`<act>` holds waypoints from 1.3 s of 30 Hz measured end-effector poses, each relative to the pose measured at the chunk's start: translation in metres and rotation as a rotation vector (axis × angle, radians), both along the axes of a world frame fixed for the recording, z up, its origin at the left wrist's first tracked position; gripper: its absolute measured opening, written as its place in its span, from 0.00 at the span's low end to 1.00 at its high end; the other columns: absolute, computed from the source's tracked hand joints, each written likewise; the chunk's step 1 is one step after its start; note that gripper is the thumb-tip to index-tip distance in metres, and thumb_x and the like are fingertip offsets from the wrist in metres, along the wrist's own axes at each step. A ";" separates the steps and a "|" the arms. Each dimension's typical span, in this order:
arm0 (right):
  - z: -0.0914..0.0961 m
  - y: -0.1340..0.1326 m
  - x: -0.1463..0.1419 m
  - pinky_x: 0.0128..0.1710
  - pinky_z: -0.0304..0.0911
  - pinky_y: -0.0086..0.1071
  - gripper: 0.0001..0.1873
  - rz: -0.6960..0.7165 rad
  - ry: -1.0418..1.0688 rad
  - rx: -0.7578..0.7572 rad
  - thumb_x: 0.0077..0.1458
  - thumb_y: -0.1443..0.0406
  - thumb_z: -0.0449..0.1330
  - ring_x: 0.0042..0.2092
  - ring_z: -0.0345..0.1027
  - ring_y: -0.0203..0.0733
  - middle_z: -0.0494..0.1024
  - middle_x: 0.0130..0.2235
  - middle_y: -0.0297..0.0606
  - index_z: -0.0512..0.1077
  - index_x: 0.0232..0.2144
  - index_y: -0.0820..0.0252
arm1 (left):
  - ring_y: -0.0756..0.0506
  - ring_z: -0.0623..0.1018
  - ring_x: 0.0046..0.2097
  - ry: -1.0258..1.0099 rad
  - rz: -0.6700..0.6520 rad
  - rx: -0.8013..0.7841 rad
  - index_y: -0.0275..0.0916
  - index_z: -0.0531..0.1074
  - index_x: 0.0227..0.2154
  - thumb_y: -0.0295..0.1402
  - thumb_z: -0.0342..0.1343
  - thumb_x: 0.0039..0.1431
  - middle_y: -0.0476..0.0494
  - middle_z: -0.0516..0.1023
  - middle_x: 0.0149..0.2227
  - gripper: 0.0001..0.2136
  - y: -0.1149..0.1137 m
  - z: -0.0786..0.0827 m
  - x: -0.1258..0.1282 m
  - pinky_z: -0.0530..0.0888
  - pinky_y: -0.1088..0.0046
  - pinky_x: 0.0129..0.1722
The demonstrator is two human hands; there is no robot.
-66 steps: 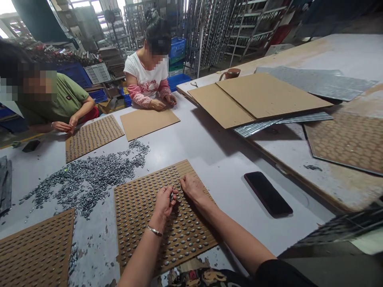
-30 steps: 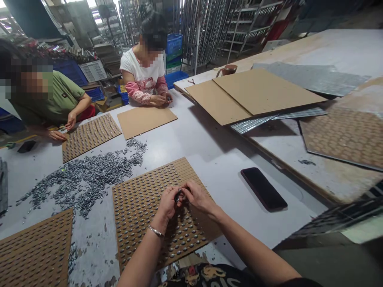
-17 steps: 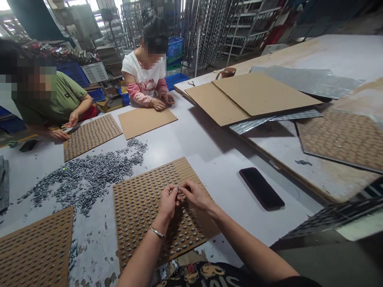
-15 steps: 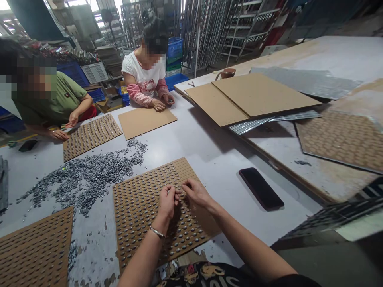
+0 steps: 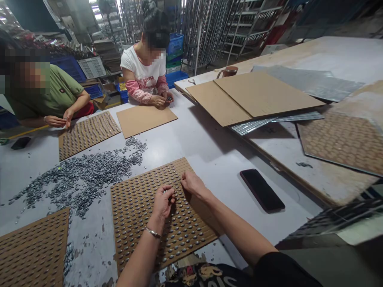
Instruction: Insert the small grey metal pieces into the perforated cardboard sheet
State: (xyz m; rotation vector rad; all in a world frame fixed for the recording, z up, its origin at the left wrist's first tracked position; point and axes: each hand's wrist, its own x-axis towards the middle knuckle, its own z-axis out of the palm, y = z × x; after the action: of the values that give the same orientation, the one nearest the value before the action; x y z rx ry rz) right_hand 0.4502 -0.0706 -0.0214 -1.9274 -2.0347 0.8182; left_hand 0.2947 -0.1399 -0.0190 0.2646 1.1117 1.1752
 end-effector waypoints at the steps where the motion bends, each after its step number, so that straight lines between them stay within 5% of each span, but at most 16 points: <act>1: 0.001 0.001 0.001 0.35 0.58 0.31 0.09 -0.010 0.002 0.005 0.57 0.68 0.58 0.38 0.71 0.45 0.79 0.36 0.44 0.72 0.41 0.63 | 0.55 0.69 0.23 -0.006 -0.011 0.005 0.36 0.69 0.30 0.32 0.73 0.33 0.50 0.74 0.25 0.20 0.001 0.000 0.000 0.60 0.83 0.19; 4: 0.006 -0.008 0.002 0.37 0.59 0.30 0.10 -0.013 0.066 0.044 0.60 0.66 0.56 0.38 0.71 0.42 0.79 0.36 0.40 0.70 0.43 0.62 | 0.55 0.68 0.23 -0.016 -0.043 0.029 0.34 0.71 0.28 0.33 0.74 0.33 0.49 0.73 0.25 0.20 0.001 0.001 0.003 0.59 0.83 0.19; 9: 0.013 -0.044 0.004 0.30 0.58 0.28 0.14 0.095 0.454 0.072 0.61 0.58 0.54 0.30 0.66 0.37 0.74 0.27 0.33 0.71 0.28 0.60 | 0.56 0.67 0.22 -0.017 -0.051 0.040 0.33 0.73 0.29 0.33 0.74 0.32 0.51 0.72 0.25 0.20 -0.004 0.003 0.013 0.59 0.82 0.19; 12: 0.011 -0.052 0.007 0.29 0.58 0.28 0.12 0.080 0.545 0.034 0.59 0.59 0.55 0.29 0.65 0.37 0.74 0.27 0.33 0.70 0.28 0.60 | 0.56 0.67 0.22 0.007 -0.050 0.038 0.33 0.73 0.30 0.33 0.73 0.34 0.52 0.72 0.23 0.19 -0.007 0.003 0.019 0.59 0.82 0.19; 19: -0.005 -0.023 0.017 0.36 0.60 0.29 0.10 0.037 0.197 0.070 0.59 0.66 0.53 0.34 0.68 0.39 0.77 0.31 0.37 0.72 0.28 0.60 | 0.53 0.71 0.23 0.026 0.008 0.023 0.35 0.69 0.36 0.35 0.65 0.44 0.43 0.78 0.30 0.17 -0.008 0.006 0.007 0.62 0.81 0.18; 24: -0.009 -0.020 0.009 0.36 0.57 0.29 0.09 0.069 0.107 0.080 0.59 0.67 0.55 0.35 0.67 0.41 0.77 0.32 0.39 0.71 0.27 0.59 | 0.53 0.71 0.22 0.105 0.025 0.021 0.38 0.64 0.31 0.42 0.64 0.47 0.42 0.79 0.29 0.17 -0.009 0.005 -0.003 0.62 0.81 0.16; 27: -0.009 -0.018 0.006 0.34 0.56 0.30 0.08 0.049 0.073 0.071 0.58 0.68 0.56 0.34 0.68 0.41 0.76 0.31 0.40 0.70 0.26 0.59 | 0.55 0.67 0.20 0.125 -0.008 0.047 0.36 0.69 0.31 0.45 0.67 0.44 0.47 0.76 0.26 0.20 -0.010 0.004 -0.004 0.58 0.83 0.15; 30: -0.007 -0.018 0.007 0.35 0.58 0.30 0.05 0.001 0.078 0.073 0.57 0.68 0.57 0.34 0.69 0.42 0.77 0.32 0.39 0.72 0.36 0.60 | 0.57 0.64 0.19 0.102 -0.033 0.049 0.34 0.74 0.32 0.43 0.71 0.40 0.52 0.70 0.22 0.21 -0.010 0.006 -0.002 0.55 0.84 0.15; 33: 0.002 -0.029 0.010 0.36 0.62 0.31 0.10 -0.034 0.240 0.112 0.59 0.65 0.56 0.34 0.70 0.41 0.77 0.32 0.36 0.70 0.43 0.61 | 0.56 0.68 0.24 -0.020 -0.043 0.022 0.32 0.76 0.33 0.37 0.74 0.36 0.49 0.72 0.26 0.21 -0.014 0.010 0.000 0.62 0.84 0.19; 39: 0.023 -0.073 0.013 0.36 0.63 0.30 0.10 0.123 0.601 0.050 0.59 0.61 0.56 0.35 0.71 0.40 0.79 0.32 0.35 0.75 0.33 0.59 | 0.56 0.67 0.23 -0.041 -0.112 0.057 0.33 0.71 0.28 0.40 0.75 0.35 0.49 0.71 0.26 0.22 -0.028 0.009 0.015 0.59 0.84 0.17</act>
State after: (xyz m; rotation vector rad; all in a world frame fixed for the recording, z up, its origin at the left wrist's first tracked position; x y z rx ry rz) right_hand 0.4636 -0.1437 0.0016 -1.3162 -1.7805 1.1868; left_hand 0.3097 -0.1682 -0.0095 0.3412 1.0157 1.1091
